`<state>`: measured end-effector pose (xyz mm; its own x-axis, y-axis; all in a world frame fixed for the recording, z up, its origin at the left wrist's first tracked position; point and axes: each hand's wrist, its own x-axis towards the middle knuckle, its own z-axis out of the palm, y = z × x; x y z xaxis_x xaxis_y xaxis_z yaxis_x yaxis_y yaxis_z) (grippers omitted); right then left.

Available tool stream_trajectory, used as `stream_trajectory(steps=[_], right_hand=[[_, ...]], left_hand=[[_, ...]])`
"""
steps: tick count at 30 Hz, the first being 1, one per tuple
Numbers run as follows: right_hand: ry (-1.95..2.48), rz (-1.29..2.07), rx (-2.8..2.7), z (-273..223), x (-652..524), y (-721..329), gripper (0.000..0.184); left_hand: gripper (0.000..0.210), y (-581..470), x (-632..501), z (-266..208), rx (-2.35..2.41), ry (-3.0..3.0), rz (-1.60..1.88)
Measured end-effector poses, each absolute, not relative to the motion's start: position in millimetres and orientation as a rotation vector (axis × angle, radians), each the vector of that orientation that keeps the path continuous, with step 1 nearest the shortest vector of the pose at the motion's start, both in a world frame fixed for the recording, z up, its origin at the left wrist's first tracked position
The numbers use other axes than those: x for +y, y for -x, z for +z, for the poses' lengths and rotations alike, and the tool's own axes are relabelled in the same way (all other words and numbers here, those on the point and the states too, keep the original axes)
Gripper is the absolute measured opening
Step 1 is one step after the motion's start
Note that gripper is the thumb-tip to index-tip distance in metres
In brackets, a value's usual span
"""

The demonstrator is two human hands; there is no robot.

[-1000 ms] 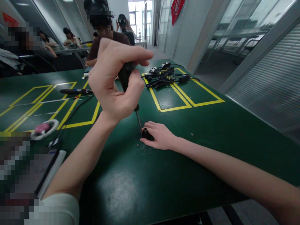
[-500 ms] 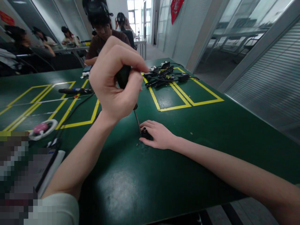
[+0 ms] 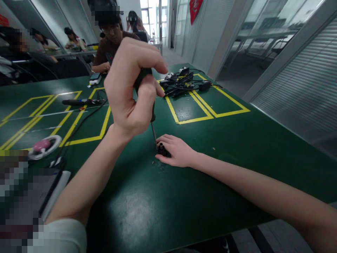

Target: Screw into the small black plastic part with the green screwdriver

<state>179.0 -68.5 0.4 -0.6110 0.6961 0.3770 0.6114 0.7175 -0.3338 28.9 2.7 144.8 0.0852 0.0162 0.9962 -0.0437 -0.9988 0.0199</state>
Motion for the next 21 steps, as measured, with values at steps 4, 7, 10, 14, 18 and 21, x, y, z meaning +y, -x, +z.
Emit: stream_trajectory(steps=[4, 7, 10, 14, 18, 21], right_hand=[[1.009, 0.233, -2.439, -0.5, -68.5, -179.3, 0.03], [1.006, 0.248, -2.43, -1.3, -68.4, -179.6, 0.03], [0.998, 0.253, -2.426, -0.9, -68.2, -179.7, 0.029], [0.994, 0.252, -2.435, 0.6, -68.2, -179.7, 0.03], [0.999, 0.25, -2.436, 0.9, -68.2, -179.7, 0.031], [1.011, 0.239, -2.438, 1.0, -68.5, -179.5, 0.031]], left_hand=[[0.023, -22.3, 3.3, 150.2, -0.036, -2.568, 2.155], [0.032, -20.0, -0.5, 152.6, 0.003, -2.618, 2.111], [0.026, -19.9, -3.9, 152.0, -0.021, -2.577, 2.11], [0.027, -18.2, -2.9, 150.5, 0.049, -2.402, 2.112], [0.03, -15.6, 8.1, 153.2, -0.051, -2.469, 2.146], [0.034, -14.8, 12.8, 155.9, -0.106, -2.588, 2.155]])
